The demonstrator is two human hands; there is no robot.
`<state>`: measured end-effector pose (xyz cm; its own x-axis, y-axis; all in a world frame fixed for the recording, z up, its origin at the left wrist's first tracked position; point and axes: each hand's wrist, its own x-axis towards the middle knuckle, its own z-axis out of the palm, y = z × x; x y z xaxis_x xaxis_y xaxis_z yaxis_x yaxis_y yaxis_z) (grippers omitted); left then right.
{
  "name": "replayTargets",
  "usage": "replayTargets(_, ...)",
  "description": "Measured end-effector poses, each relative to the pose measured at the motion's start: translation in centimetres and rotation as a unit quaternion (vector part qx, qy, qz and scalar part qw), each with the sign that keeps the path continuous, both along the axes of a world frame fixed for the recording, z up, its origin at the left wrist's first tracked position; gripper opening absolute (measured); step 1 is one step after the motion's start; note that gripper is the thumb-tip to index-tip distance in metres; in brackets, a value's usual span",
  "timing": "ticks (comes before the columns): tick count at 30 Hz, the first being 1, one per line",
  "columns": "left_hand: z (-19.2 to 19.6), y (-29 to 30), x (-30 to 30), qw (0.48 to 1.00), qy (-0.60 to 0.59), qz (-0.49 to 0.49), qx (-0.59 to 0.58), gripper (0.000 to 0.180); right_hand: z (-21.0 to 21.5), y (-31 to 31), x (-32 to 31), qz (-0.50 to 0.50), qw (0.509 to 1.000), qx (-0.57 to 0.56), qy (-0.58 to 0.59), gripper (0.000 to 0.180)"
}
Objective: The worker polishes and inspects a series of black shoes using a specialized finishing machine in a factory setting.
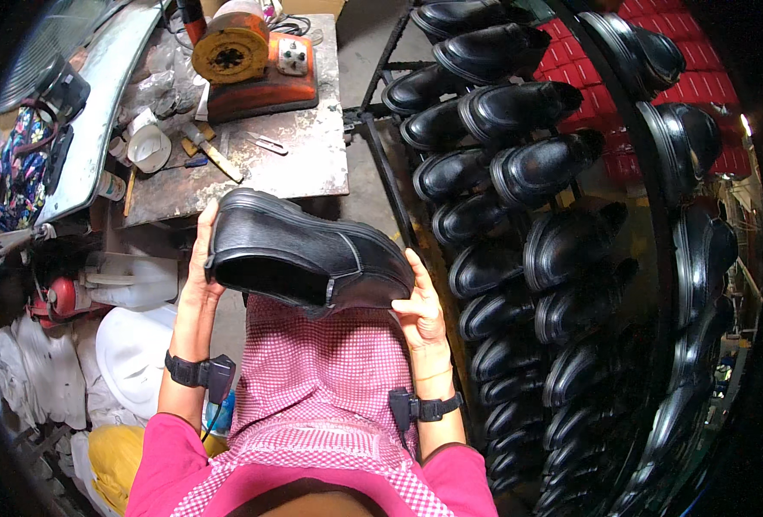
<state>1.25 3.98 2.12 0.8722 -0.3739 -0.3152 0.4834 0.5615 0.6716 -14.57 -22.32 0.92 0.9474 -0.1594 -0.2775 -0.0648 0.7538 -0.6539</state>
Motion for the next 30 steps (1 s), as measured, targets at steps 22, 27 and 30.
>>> replayTargets(22,-4.3,-3.2,-4.9,0.969,-0.133,-0.046,0.203,0.042,3.4,2.9,6.1,-0.072,0.993,0.061,0.067,0.029)
replayTargets(27,-3.4,-3.3,-5.4,0.833,-0.381,0.018,0.402,0.022,5.9,3.1,15.7,-0.161,0.986,0.033,0.033,0.031)
replayTargets(30,-3.1,-3.6,-4.5,0.737,-0.5,0.054,0.451,0.014,7.2,3.1,21.1,-0.166,0.986,0.029,-0.002,0.031)
